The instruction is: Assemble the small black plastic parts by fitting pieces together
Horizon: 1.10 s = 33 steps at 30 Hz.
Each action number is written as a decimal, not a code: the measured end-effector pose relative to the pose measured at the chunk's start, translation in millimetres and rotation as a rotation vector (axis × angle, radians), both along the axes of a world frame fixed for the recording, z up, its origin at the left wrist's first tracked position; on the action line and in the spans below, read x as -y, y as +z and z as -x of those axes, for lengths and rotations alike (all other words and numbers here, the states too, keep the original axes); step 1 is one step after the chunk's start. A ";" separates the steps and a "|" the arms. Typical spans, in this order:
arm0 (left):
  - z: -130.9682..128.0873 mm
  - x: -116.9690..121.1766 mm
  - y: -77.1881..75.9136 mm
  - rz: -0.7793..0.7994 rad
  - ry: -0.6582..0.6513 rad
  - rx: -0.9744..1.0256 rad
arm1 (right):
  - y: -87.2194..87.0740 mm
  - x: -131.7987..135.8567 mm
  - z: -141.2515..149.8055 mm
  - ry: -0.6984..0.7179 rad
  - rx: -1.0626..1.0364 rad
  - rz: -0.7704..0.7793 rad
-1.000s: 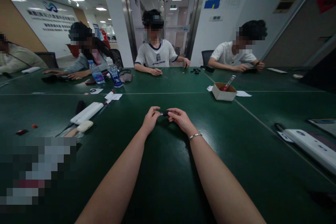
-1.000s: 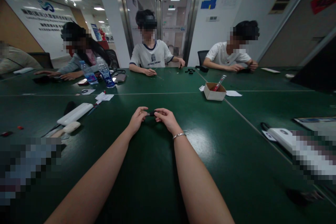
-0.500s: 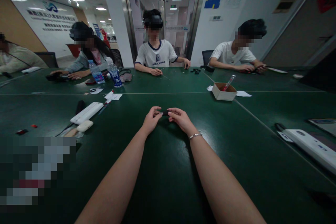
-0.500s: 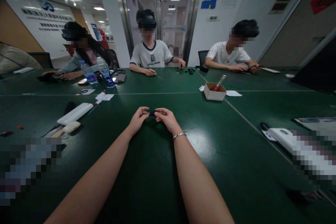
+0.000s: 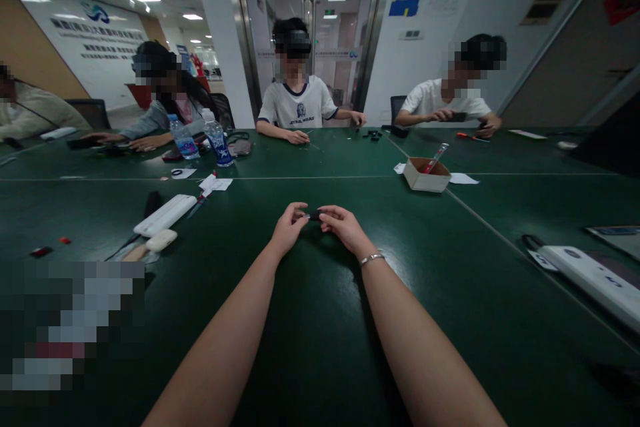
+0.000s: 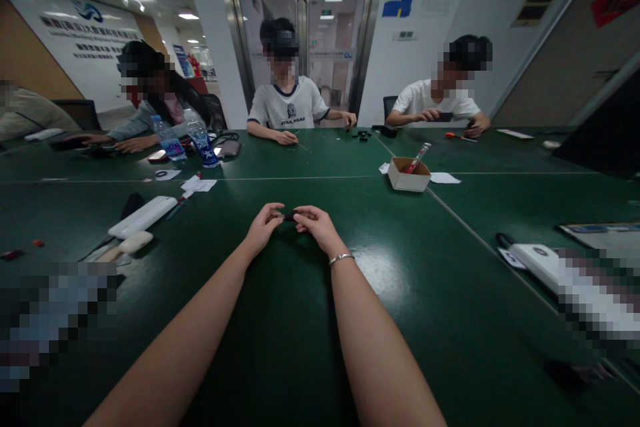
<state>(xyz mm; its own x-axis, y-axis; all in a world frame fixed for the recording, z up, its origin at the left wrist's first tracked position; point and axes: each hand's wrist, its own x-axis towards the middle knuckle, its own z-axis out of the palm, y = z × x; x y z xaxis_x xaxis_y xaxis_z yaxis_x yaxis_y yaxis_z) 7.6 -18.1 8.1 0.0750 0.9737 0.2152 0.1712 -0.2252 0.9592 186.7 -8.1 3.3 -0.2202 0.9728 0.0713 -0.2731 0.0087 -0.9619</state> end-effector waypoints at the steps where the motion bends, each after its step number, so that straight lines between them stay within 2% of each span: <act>1: 0.1 -0.1 -0.5 0.008 -0.008 -0.004 | 0.0 0.1 -0.1 0.003 0.001 -0.003; 4: 0.5 -0.7 -1.9 0.010 -0.029 -0.019 | 0.3 0.3 -0.1 0.009 0.000 -0.011; 8: 0.3 -2.1 -3.5 0.005 0.010 0.005 | 0.6 0.5 0.4 0.007 -0.009 -0.009; 10: 0.1 -2.6 -3.9 0.041 -0.014 -0.009 | 0.6 0.4 0.9 0.007 -0.006 -0.009; 14: -0.5 -1.8 -2.9 -0.031 -0.011 -0.004 | 0.3 0.1 0.9 0.005 -0.005 0.001; 19: -0.3 0.2 -1.4 -0.009 -0.067 -0.017 | 0.5 0.6 0.2 0.011 -0.001 -0.001; 28: 0.0 6.1 6.4 -0.095 0.030 -0.107 | -1.2 -2.0 0.6 -0.012 -0.017 0.033; 33: 0.3 7.7 9.1 -0.164 0.034 -0.133 | -2.1 -3.2 0.2 -0.001 -0.041 0.062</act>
